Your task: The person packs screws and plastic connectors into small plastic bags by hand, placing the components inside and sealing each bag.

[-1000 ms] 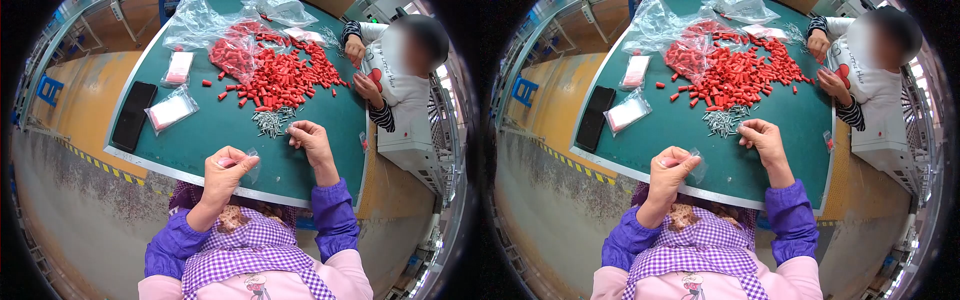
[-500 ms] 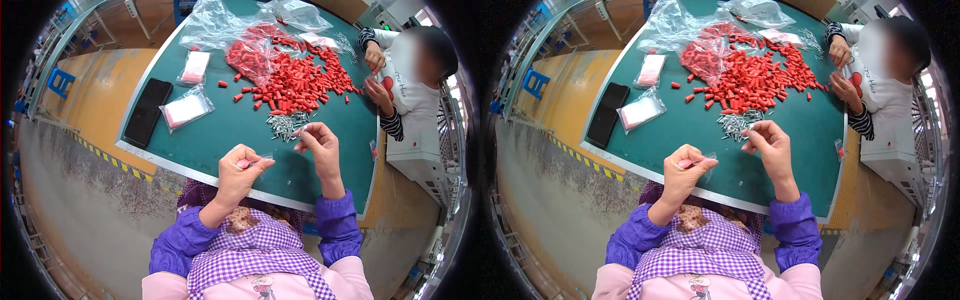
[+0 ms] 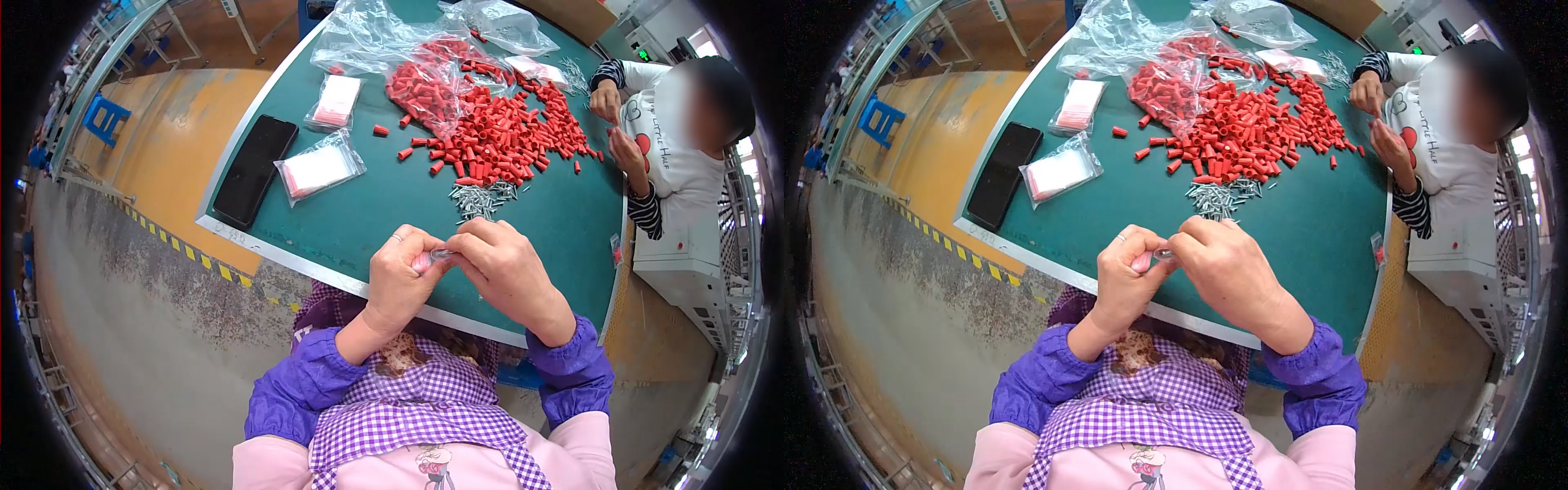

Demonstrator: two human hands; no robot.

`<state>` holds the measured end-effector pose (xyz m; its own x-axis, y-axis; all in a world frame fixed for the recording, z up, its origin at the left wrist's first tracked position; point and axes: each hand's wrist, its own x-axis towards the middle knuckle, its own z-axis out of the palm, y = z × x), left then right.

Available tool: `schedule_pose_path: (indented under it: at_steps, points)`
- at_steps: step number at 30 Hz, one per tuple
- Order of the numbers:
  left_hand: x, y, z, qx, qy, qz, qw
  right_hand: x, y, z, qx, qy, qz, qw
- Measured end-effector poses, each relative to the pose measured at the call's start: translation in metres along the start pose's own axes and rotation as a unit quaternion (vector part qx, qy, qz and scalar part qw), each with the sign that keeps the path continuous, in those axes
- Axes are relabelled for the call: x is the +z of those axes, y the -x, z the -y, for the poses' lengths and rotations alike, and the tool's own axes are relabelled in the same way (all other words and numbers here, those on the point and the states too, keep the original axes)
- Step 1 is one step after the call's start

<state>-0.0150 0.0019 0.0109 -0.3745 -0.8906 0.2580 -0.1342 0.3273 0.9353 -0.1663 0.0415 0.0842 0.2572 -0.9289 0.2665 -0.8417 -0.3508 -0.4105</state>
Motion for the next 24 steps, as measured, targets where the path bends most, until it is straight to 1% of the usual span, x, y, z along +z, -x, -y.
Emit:
schedule_pose_path:
  at_steps: [3, 5, 6, 7, 9, 10, 12, 13, 15, 16, 17, 19, 20, 21, 23, 24]
  points:
    - [-0.001, 0.000, 0.003, 0.007, -0.007, -0.006, 1.000, 0.002, -0.006, 0.000, 0.006, -0.018, 0.010, 1.000]
    - [-0.003, -0.001, 0.001, -0.003, 0.015, -0.014, 1.000, 0.004, -0.013, -0.010, 0.071, -0.188, -0.042, 0.979]
    - [-0.005, -0.001, 0.000, -0.003, 0.016, -0.017, 1.000, 0.005, -0.020, -0.018, 0.105, -0.155, -0.061, 0.980]
    - [-0.007, -0.001, -0.001, -0.014, 0.016, -0.013, 1.000, 0.013, -0.026, -0.032, 0.112, -0.107, -0.085, 0.984]
    - [-0.008, -0.002, -0.002, -0.023, 0.016, -0.011, 1.000, 0.028, -0.040, -0.051, 0.071, -0.066, -0.129, 0.987]
    - [-0.008, -0.002, -0.001, -0.017, 0.023, -0.016, 0.999, 0.036, -0.047, -0.059, 0.069, -0.065, -0.130, 0.987]
    - [-0.009, -0.003, -0.002, -0.012, 0.029, -0.022, 0.999, 0.046, -0.061, -0.070, -0.027, 0.105, -0.114, 0.988]
    - [-0.011, -0.003, -0.001, -0.020, 0.030, -0.023, 0.999, 0.046, -0.065, -0.073, -0.028, 0.105, -0.114, 0.988]
    - [-0.014, -0.004, 0.000, -0.028, 0.030, -0.027, 0.999, 0.047, -0.074, -0.076, -0.023, 0.197, 0.028, 0.980]
    - [-0.016, -0.004, 0.001, -0.029, 0.027, -0.030, 0.999, 0.046, -0.077, -0.078, -0.028, 0.223, 0.052, 0.973]
    - [-0.017, -0.005, 0.003, -0.030, 0.024, -0.032, 0.999, 0.047, -0.080, -0.079, -0.030, 0.223, 0.053, 0.973]
    - [-0.020, -0.006, 0.006, -0.032, 0.026, -0.041, 0.998, 0.048, -0.084, -0.081, 0.012, 0.211, 0.084, 0.974]
    - [-0.020, -0.007, 0.007, -0.033, 0.026, -0.048, 0.998, 0.055, -0.084, -0.089, 0.015, 0.196, 0.042, 0.980]
    - [-0.021, -0.008, 0.008, -0.033, 0.026, -0.049, 0.998, 0.053, -0.083, -0.090, 0.014, 0.197, 0.042, 0.979]
    - [-0.024, -0.012, 0.010, -0.036, 0.022, -0.071, 0.997, 0.052, -0.078, -0.087, 0.069, 0.040, -0.022, 0.997]
    - [-0.027, -0.014, 0.012, -0.037, 0.021, -0.078, 0.996, 0.049, -0.075, -0.077, 0.094, -0.109, -0.059, 0.988]
